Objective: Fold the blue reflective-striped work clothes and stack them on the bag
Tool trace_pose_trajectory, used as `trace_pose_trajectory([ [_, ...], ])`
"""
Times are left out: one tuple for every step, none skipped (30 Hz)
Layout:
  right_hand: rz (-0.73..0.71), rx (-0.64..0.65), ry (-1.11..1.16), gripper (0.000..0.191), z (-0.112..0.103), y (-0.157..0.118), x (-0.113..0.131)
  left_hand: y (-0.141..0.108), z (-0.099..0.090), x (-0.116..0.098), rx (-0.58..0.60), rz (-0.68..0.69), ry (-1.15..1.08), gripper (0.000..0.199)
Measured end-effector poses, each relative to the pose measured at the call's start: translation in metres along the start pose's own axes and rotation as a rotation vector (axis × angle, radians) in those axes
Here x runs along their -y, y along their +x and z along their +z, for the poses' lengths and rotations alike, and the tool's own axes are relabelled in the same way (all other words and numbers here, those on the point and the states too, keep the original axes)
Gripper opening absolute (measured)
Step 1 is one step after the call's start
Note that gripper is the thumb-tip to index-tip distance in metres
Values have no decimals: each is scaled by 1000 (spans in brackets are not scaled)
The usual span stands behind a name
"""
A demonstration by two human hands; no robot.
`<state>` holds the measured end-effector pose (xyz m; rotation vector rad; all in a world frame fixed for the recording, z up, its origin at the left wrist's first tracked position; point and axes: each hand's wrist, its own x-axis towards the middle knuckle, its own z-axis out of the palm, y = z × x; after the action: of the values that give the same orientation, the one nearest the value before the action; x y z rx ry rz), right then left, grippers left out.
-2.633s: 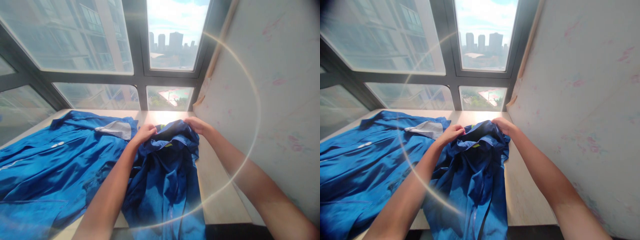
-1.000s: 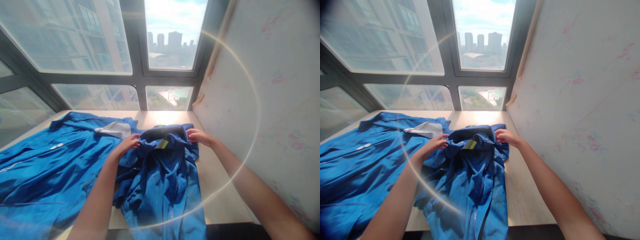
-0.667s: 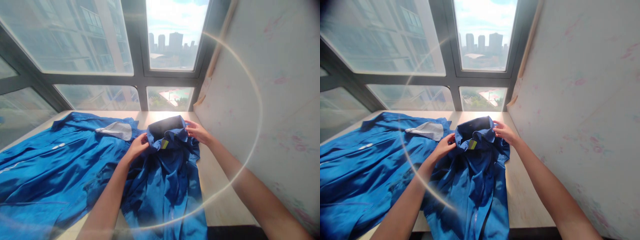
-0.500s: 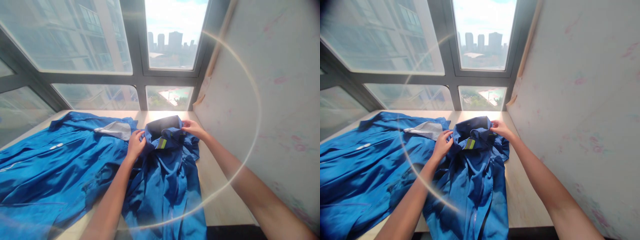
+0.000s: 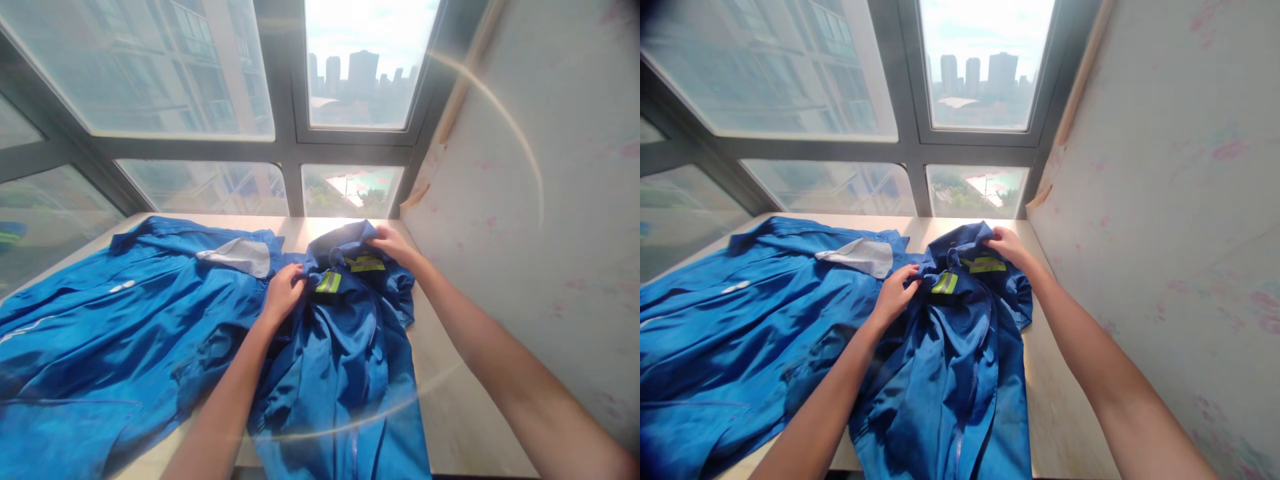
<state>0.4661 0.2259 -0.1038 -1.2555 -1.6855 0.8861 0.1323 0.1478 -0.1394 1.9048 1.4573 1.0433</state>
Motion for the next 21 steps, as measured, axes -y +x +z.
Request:
trace_pose_trajectory([
  [-27, -55, -25, 19, -4, 0, 4, 7, -2, -4, -59, -12, -22, 15],
  [-50, -100, -43, 19, -10, 0, 10, 14, -6, -8, -119, -16, -33, 15],
  [-70, -128, -49, 19, -16, 0, 18, 22, -11, -14, -179, -13, -33, 16],
  [-89, -143, -46, 20, -23, 0, 26, 31, -17, -21, -235, -6, -26, 17],
  [-112, -153, -42, 21, -30, 1, 37, 39, -24, -29, -281, 6, -21, 17],
  [-144, -167, -46, 23, -37, 1, 49, 48, -32, -38, -314, 22, -20, 16],
  [-183, -193, -64, 24, -45, 2, 61, 56, -41, -47, -333, 41, -22, 16],
  [-227, -229, -95, 25, -52, 3, 75, 65, -50, -58, -338, 68, -23, 15],
  [-274, -268, -130, 27, -59, 5, 88, 74, -60, -69, -335, 103, -21, 14],
  [-320, -305, -165, 28, -65, 8, 100, 83, -70, -80, -324, 144, -18, 14],
  [-362, -334, -201, 29, -71, 13, 112, 93, -79, -91, -314, 183, -13, 14],
  [-400, -357, -240, 28, -77, 19, 121, 104, -87, -101, -312, 218, -3, 16],
  [-433, -378, -283, 27, -81, 29, 129, 116, -94, -112, -327, 244, 13, 18],
  [-462, -404, -329, 26, -86, 41, 135, 130, -99, -122, -358, 265, 38, 19],
  [-486, -439, -376, 25, -88, 57, 139, 145, -101, -130, -399, 286, 73, 20],
  [-496, -482, -420, 25, -90, 74, 140, 162, -100, -138, -437, 310, 118, 23],
  [-481, -525, -456, 27, -90, 94, 140, 179, -96, -144, -464, 334, 163, 27],
  [-433, -563, -481, 31, -88, 113, 138, 195, -90, -147, -474, 357, 197, 33],
  [-350, -589, -493, 37, -85, 131, 135, 210, -83, -148, -454, 362, 222, 41],
  [-256, -598, -496, 45, -80, 147, 129, 222, -74, -145, -414, 346, 242, 50],
  [-176, -590, -495, 51, -73, 158, 123, 230, -65, -138, -360, 311, 261, 58],
])
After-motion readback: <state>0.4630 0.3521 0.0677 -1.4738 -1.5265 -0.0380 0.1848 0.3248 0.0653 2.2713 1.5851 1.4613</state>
